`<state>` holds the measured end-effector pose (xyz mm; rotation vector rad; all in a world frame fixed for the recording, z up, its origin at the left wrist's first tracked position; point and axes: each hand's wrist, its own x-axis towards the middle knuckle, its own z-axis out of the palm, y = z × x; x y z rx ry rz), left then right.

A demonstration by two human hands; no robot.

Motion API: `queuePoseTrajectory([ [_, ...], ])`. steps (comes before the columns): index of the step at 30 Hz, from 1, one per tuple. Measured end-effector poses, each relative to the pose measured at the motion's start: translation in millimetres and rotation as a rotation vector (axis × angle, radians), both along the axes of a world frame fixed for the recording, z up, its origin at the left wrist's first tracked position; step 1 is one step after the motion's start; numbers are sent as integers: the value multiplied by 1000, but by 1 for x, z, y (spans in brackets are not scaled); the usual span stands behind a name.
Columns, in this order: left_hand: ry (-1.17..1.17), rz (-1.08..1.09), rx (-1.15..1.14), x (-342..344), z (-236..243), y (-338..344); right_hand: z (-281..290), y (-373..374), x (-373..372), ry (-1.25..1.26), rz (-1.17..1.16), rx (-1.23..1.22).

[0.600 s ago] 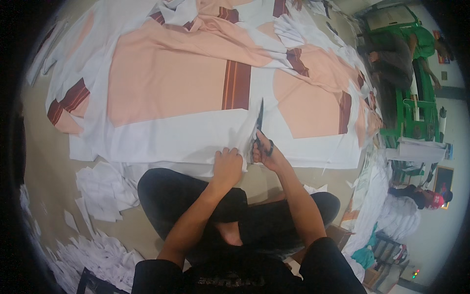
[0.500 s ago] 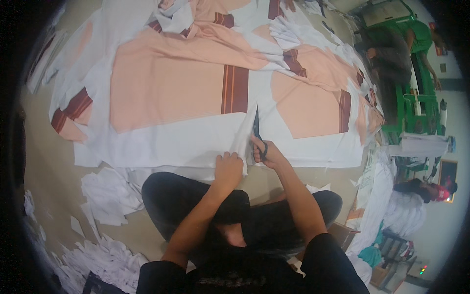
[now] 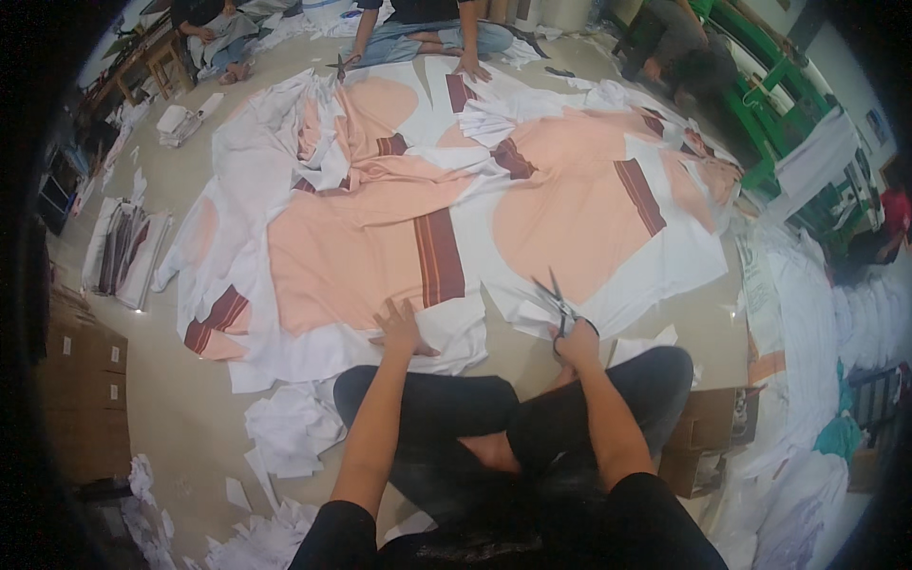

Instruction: The person sits on the floor and uses shears to cut a large piece of patterned fabric laid out on the ground. They repeatedly cut along the edges of the fabric, lift sections to separate layers, and continue cutting while another person works nearby.

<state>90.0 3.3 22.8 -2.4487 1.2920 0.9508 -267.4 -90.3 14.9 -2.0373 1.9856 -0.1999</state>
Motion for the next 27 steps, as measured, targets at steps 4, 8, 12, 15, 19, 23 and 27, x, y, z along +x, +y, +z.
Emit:
queuePoseTrajectory([
  [4, 12, -36, 124, -31, -14, 17, 24, 6, -15, 41, -97, 269],
  [8, -170, -114, -393, -60, -14, 18, 43, 28, 8, -293, -19, 371],
  [12, -16, -364, -779, -101, -29, 10, 53, 72, 24, -977, -242, 1313],
  [15, -31, -330, -689, -109, -46, 9, 54, 95, 34, -871, -230, 1366],
  [19, 10, -402, -719, -97, -56, 10, 40, 96, 54, -947, -207, 1288],
  [23, 82, -398, -690, -95, -48, 19, 9, 78, 83, -1012, -218, 1123],
  [27, 53, -478, -865, -96, -37, 28, -12, 73, 99, -1008, -176, 992],
])
